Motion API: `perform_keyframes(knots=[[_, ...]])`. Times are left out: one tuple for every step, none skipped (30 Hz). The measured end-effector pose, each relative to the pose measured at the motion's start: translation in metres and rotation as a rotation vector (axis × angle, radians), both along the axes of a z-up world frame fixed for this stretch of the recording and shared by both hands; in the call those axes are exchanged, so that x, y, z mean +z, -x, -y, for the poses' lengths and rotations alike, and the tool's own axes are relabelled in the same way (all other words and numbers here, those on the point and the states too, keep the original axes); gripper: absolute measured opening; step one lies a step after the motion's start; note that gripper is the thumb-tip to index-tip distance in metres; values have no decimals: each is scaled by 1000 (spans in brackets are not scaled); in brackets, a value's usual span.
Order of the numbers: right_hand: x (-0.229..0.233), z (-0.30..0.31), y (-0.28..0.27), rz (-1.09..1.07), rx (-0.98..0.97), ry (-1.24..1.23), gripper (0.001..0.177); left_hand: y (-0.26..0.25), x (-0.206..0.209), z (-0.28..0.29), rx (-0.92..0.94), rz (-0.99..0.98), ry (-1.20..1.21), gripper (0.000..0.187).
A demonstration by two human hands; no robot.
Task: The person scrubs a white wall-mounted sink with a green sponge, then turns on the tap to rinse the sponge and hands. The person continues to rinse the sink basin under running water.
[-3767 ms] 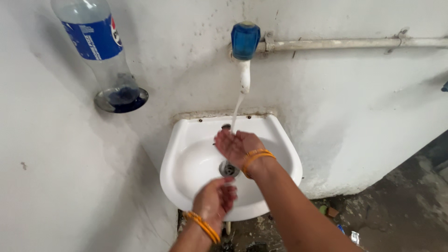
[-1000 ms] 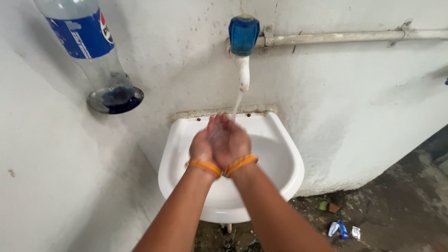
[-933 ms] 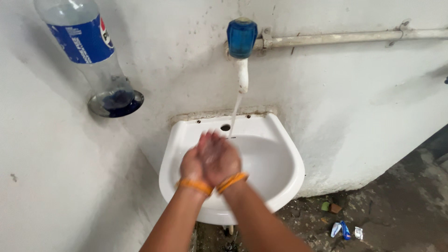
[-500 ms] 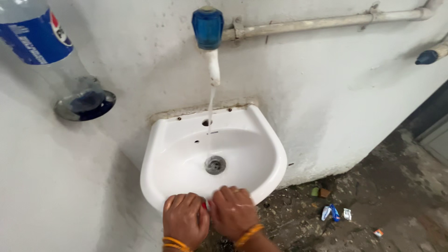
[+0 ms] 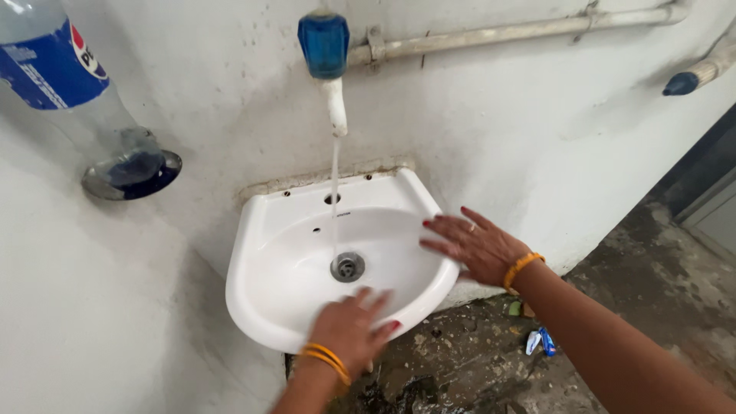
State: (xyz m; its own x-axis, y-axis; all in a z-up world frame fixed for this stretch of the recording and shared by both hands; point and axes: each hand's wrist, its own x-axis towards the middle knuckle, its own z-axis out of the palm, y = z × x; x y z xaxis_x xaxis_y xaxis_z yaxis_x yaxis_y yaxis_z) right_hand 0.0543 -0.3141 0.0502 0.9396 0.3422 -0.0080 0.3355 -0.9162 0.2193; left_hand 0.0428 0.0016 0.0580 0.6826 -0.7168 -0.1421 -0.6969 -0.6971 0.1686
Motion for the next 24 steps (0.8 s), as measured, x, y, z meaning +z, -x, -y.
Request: perform_keyframes(knots=[[8, -2, -10, -4, -144, -47, 91, -12, 4, -8, 64, 7, 14, 59], [17, -2, -16, -10, -288, -94, 102, -24, 8, -17, 237, -155, 61, 54], [27, -3, -23, -62, -407, 93, 63, -44, 15, -26, 413, -319, 108, 49], [36, -10, -34, -114, -525, 280, 31, -63, 20, -28, 501, -357, 282, 45], [42, -19, -45, -6, -460, -12, 40, -77, 20, -28, 587, -400, 456, 41], [43, -30, -52, 101, -388, -302, 50, -92, 20, -24, 563, -350, 686, 39], [40, -51, -64, 84, -403, -628, 44, -105, 21, -18, 537, -292, 915, 37], [36, -76, -79, 63, -413, -955, 41, -116, 22, -6, 602, -441, 1139, 33], [31, -101, -96, -4, -409, -1251, 41, -126, 26, 8, 664, -591, 1362, 29], [28, -122, -112, -155, -546, -1517, 35, -132, 31, 17, 757, -711, 1484, 27], [24, -139, -126, -317, -691, -1776, 33, -133, 37, 26, 853, -837, 1603, 26], [20, -152, -138, -390, -736, -2045, 36, -133, 43, 35, 950, -966, 1720, 24], [18, -163, -149, -467, -773, -2314, 40, -131, 48, 45, 962, -988, 1797, 24], [17, -168, -155, -547, -802, -2585, 47, -129, 53, 53, 973, -1010, 1875, 25], [17, -173, -157, -520, -788, -2667, 42, -127, 59, 56, 985, -1028, 1953, 25], [21, -178, -156, -491, -772, -2748, 37, -125, 64, 55, 1008, -1010, 1973, 25], [27, -182, -152, -458, -756, -2830, 34, -122, 69, 53, 1031, -992, 1992, 25], [34, -186, -146, -434, -766, -2848, 33, -119, 74, 50, 1053, -974, 2011, 25], [42, -190, -138, -410, -778, -2864, 31, -117, 78, 48, 1054, -989, 2022, 25], [51, -193, -131, -385, -789, -2881, 30, -116, 82, 46, 1054, -1004, 2032, 25], [58, -195, -126, -383, -801, -2912, 30, -116, 84, 44, 1055, -1019, 2041, 25], [64, -196, -123, -381, -812, -2943, 30, -117, 85, 43, 1035, -1053, 2051, 24], [67, -196, -121, -377, -825, -2975, 30, -119, 85, 44, 1015, -1089, 2059, 23], [67, -196, -121, -387, -827, -3021, 30, -120, 85, 44, 994, -1124, 2067, 22]])
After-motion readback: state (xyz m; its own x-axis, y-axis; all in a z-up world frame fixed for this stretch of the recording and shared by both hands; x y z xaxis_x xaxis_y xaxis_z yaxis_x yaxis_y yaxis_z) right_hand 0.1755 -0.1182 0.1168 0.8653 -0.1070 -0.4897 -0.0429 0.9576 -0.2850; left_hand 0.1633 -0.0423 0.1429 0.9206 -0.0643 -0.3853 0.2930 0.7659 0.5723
